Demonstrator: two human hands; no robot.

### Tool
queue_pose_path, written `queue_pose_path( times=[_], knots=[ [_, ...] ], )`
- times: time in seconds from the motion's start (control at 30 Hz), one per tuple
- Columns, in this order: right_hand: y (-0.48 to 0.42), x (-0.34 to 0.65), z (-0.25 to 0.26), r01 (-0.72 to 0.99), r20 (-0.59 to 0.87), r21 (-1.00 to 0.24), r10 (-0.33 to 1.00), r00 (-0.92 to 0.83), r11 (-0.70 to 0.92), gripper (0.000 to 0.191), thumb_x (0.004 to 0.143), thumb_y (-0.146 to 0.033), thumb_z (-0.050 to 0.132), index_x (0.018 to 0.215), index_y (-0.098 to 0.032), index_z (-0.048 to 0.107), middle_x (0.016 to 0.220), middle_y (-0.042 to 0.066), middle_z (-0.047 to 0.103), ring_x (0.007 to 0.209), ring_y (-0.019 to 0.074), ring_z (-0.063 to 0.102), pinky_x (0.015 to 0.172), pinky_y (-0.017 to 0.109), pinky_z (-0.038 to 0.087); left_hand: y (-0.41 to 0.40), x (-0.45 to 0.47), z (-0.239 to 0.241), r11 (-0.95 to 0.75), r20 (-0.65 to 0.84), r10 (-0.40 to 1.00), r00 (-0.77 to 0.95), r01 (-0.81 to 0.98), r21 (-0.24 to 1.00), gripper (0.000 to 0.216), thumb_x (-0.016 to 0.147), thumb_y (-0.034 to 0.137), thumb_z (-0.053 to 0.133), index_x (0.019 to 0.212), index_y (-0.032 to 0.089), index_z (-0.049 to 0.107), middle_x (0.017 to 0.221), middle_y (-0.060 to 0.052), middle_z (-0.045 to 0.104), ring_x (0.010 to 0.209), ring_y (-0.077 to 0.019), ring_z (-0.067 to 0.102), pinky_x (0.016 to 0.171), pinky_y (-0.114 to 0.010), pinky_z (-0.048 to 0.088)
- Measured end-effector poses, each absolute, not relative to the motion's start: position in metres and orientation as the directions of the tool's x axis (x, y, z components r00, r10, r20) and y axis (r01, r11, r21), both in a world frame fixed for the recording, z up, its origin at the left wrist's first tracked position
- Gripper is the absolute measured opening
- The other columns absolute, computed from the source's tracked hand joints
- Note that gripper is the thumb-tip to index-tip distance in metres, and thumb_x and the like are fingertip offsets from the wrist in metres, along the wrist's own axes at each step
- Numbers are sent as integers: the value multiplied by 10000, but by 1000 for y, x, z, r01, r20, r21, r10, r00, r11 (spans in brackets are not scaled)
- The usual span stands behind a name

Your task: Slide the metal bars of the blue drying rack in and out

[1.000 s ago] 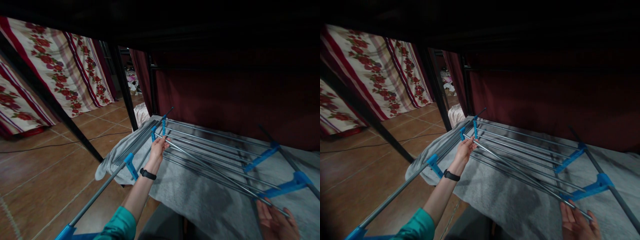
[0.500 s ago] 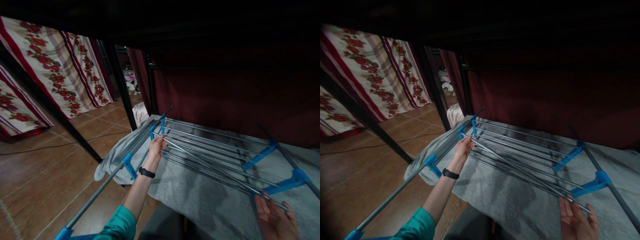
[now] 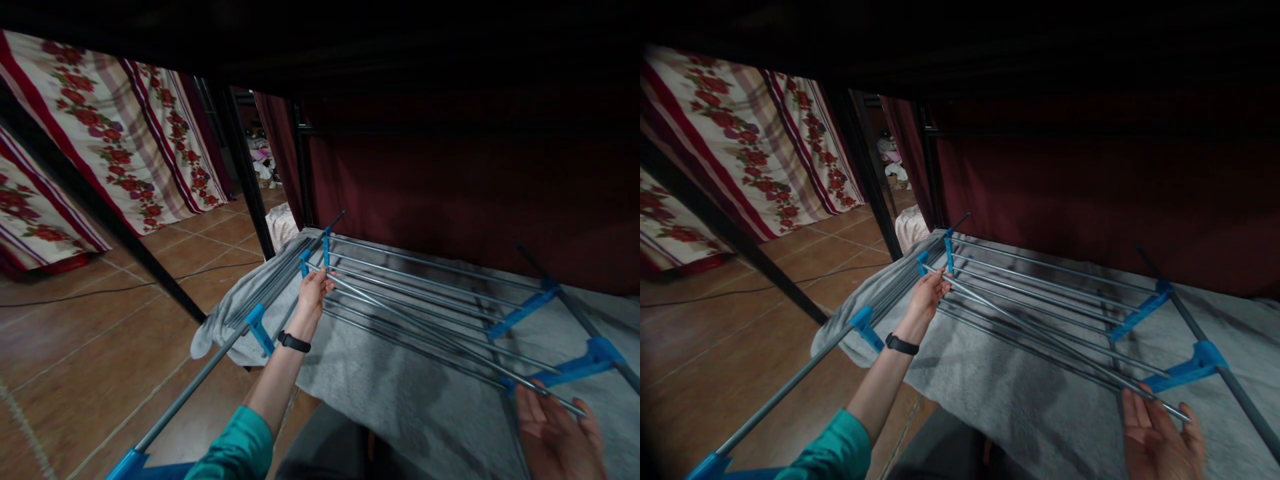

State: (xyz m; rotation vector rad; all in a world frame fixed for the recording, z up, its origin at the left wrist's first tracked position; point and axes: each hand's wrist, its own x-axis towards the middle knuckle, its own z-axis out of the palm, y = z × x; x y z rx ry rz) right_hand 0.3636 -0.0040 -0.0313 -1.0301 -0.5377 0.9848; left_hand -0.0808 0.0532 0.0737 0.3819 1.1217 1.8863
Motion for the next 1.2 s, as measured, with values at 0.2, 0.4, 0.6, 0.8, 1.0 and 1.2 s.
queue_pose_path(
  times=[0.2, 0.4, 0.6, 0.8, 1.0, 1.2],
  knots=[
    [14, 356, -23, -519, -143, -813, 773, 618, 264, 679, 616, -113, 889, 1185, -399, 655, 1191, 17, 749, 1215, 221, 733, 1119, 495, 617, 53, -81, 77, -195, -173, 799, -576, -521, 831, 205, 835, 216, 879, 851, 136, 691, 803, -90, 776, 590, -106, 677, 648, -218, 576],
    [20, 337, -2, -587, -121, -739, 792, 599, 331, 689, 691, -166, 897, 1278, -353, 588, 1063, -43, 765, 1006, 141, 764, 939, 323, 662, 58, -83, 80, -156, -204, 789, -579, -511, 845, 57, 904, 104, 714, 863, 138, 697, 745, -37, 736, 595, -100, 672, 605, -179, 563],
    [20, 331, 2, -589, -116, -728, 785, 609, 350, 629, 766, -194, 862, 1303, -327, 561, 1070, -35, 767, 975, 128, 763, 913, 312, 665, 64, -83, 83, -144, -207, 777, -595, -488, 861, 200, 956, 66, 633, 779, 154, 661, 724, -11, 692, 616, -103, 660, 631, -189, 581],
    [19, 337, -5, -594, -153, -737, 777, 611, 322, 658, 735, -201, 890, 1285, -328, 552, 1056, -44, 780, 1007, 134, 759, 977, 320, 640, 58, -74, 91, -100, -242, 764, -598, -481, 871, 202, 966, 69, 634, 782, 154, 645, 753, -32, 718, 615, -100, 654, 622, -176, 569],
    [20, 336, -5, -601, -140, -729, 789, 598, 326, 607, 768, -185, 860, 1276, -317, 555, 1059, -42, 777, 976, 121, 765, 934, 300, 652, 57, -74, 89, -121, -232, 762, -604, -485, 866, 211, 966, 53, 624, 783, 156, 642, 729, -14, 701, 633, -96, 664, 643, -174, 579],
    [18, 337, -5, -606, -146, -721, 782, 606, 334, 614, 755, -190, 877, 1263, -315, 556, 1046, -40, 785, 975, 112, 770, 921, 268, 648, 59, -76, 87, -114, -231, 767, -599, -480, 870, 256, 962, 25, 621, 744, 156, 649, 737, -30, 724, 617, -102, 672, 605, -169, 582]
  ],
)
